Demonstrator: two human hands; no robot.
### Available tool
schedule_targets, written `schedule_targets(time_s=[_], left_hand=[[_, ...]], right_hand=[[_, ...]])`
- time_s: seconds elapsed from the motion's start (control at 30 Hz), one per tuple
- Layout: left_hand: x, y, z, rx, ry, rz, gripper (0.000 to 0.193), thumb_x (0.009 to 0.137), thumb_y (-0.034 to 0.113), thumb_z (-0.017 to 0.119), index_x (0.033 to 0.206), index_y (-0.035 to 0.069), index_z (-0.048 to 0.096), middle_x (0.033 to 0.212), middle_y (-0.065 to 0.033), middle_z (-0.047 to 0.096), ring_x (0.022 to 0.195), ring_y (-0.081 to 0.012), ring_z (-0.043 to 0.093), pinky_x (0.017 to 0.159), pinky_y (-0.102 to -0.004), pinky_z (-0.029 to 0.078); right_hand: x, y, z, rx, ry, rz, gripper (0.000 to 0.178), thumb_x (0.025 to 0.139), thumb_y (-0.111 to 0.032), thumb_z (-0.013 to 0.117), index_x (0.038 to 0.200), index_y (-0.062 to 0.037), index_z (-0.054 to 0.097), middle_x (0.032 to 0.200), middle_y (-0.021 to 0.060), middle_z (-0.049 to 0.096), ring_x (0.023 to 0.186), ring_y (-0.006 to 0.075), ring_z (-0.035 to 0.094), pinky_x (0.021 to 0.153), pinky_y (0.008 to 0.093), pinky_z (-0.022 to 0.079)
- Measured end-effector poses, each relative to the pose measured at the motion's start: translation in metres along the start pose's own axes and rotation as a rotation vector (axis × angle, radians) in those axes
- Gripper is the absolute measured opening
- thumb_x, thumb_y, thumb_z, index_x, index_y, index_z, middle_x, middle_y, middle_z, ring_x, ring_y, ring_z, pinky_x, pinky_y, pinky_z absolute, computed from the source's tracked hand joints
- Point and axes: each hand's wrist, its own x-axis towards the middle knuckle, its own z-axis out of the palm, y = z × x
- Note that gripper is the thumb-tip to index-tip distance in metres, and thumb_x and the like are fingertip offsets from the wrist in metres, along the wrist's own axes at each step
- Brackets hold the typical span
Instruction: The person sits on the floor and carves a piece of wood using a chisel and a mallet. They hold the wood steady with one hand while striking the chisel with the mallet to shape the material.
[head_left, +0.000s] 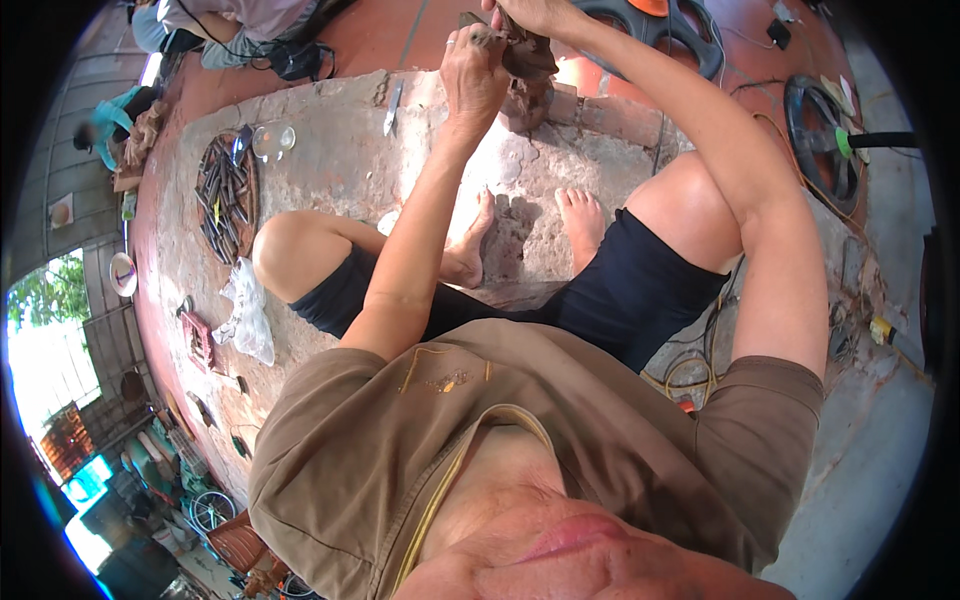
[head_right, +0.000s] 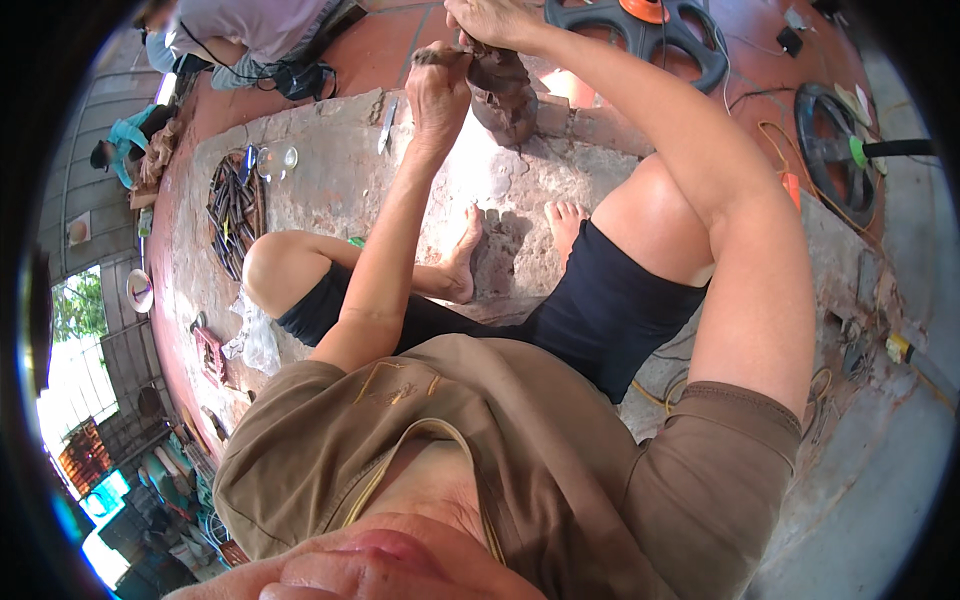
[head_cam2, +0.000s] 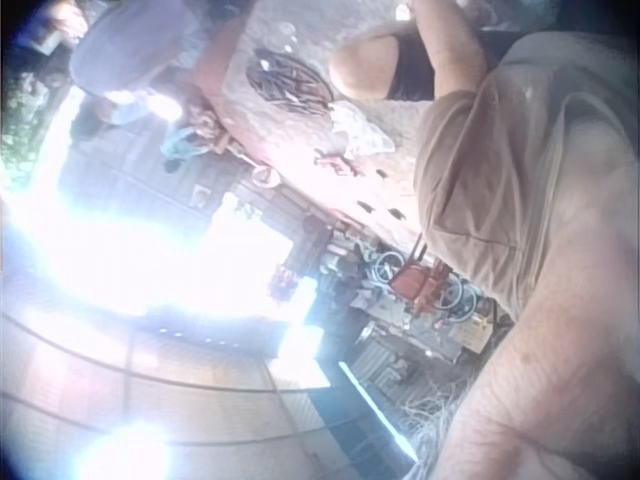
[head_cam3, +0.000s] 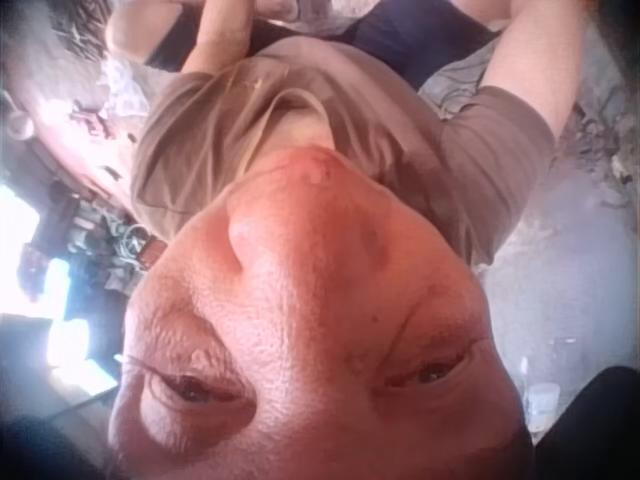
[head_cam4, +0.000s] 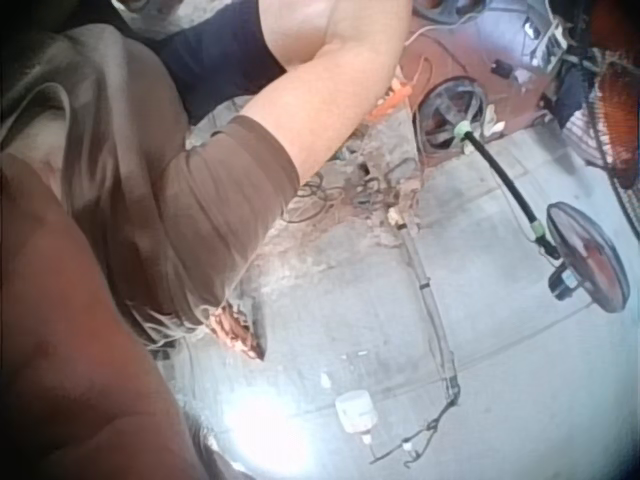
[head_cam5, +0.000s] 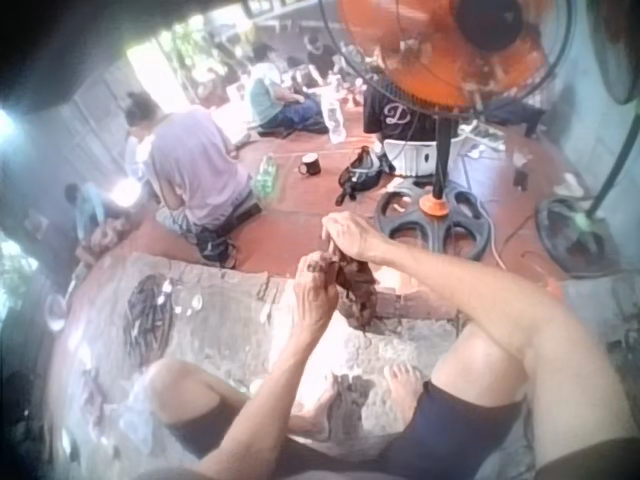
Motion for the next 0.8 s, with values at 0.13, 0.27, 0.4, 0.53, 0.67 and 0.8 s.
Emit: schedule_targets(time_s=[0.13, 0.27, 0.4, 0.53, 0.67, 0.8], left_hand=[[0.002, -0.014, -0.006, -0.411, -0.111, -0.555, 0.011, 0.086, 0.008, 0.072, 0.084, -0.001, 0.065, 0.079, -0.0061, 0.069, 0.071, -0.0152, 0.062, 0.068, -0.0317, 0.049], [-0.002, -0.016, 0.009, -0.671, 0.098, -0.492, 0.011, 0.087, 0.006, 0.071, 0.092, -0.002, 0.066, 0.085, -0.0027, 0.069, 0.074, -0.0097, 0.058, 0.069, -0.0263, 0.047], [-0.009, -0.008, 0.005, -0.252, 0.054, -0.363, 0.012, 0.081, 0.006, 0.073, 0.086, 0.001, 0.062, 0.075, -0.0132, 0.064, 0.072, -0.0272, 0.063, 0.067, -0.0369, 0.049], [-0.006, -0.016, -0.004, -0.086, -0.084, -0.196, 0.015, 0.077, 0.005, 0.075, 0.085, 0.002, 0.062, 0.08, -0.0154, 0.065, 0.076, -0.0335, 0.063, 0.068, -0.0454, 0.047], [-0.008, -0.008, 0.007, -0.337, 0.093, -0.334, 0.012, 0.08, 0.007, 0.073, 0.085, 0.002, 0.063, 0.076, -0.0115, 0.061, 0.073, -0.0318, 0.059, 0.068, -0.0435, 0.046], [-0.007, 0.002, 0.012, -0.108, 0.177, -0.098, 0.009, 0.081, 0.005, 0.07, 0.083, 0.002, 0.062, 0.076, -0.0118, 0.06, 0.074, -0.0342, 0.057, 0.067, -0.0445, 0.045]], right_hand=[[-0.005, -0.011, -0.003, -0.055, 0.013, 0.055, 0.034, 0.1, -0.018, 0.034, 0.084, -0.0008, 0.058, 0.075, 0.0147, 0.064, 0.071, 0.0237, 0.068, 0.064, 0.0356, 0.053], [-0.001, -0.006, -0.001, -0.012, 0.018, 0.032, 0.035, 0.101, -0.02, 0.034, 0.084, -0.0007, 0.059, 0.076, 0.0139, 0.065, 0.07, 0.023, 0.068, 0.063, 0.0351, 0.052], [-0.007, -0.026, 0.0, -0.022, 0.036, 0.105, 0.034, 0.1, -0.017, 0.035, 0.084, -0.0001, 0.06, 0.076, 0.0136, 0.065, 0.07, 0.0238, 0.067, 0.064, 0.0352, 0.052], [-0.001, 0.0, -0.007, 0.0, 0.08, 0.001, 0.033, 0.099, -0.016, 0.036, 0.084, -0.0001, 0.06, 0.076, 0.014, 0.064, 0.07, 0.0252, 0.067, 0.067, 0.0352, 0.052], [-0.001, 0.006, 0.002, -0.069, 0.037, -0.101, 0.033, 0.099, -0.017, 0.035, 0.084, 0.0001, 0.06, 0.076, 0.0147, 0.066, 0.072, 0.0249, 0.068, 0.066, 0.036, 0.053], [-0.002, -0.003, 0.001, -0.002, 0.016, -0.037, 0.033, 0.099, -0.016, 0.034, 0.085, -0.0001, 0.06, 0.075, 0.0148, 0.065, 0.071, 0.0251, 0.067, 0.065, 0.036, 0.053]])
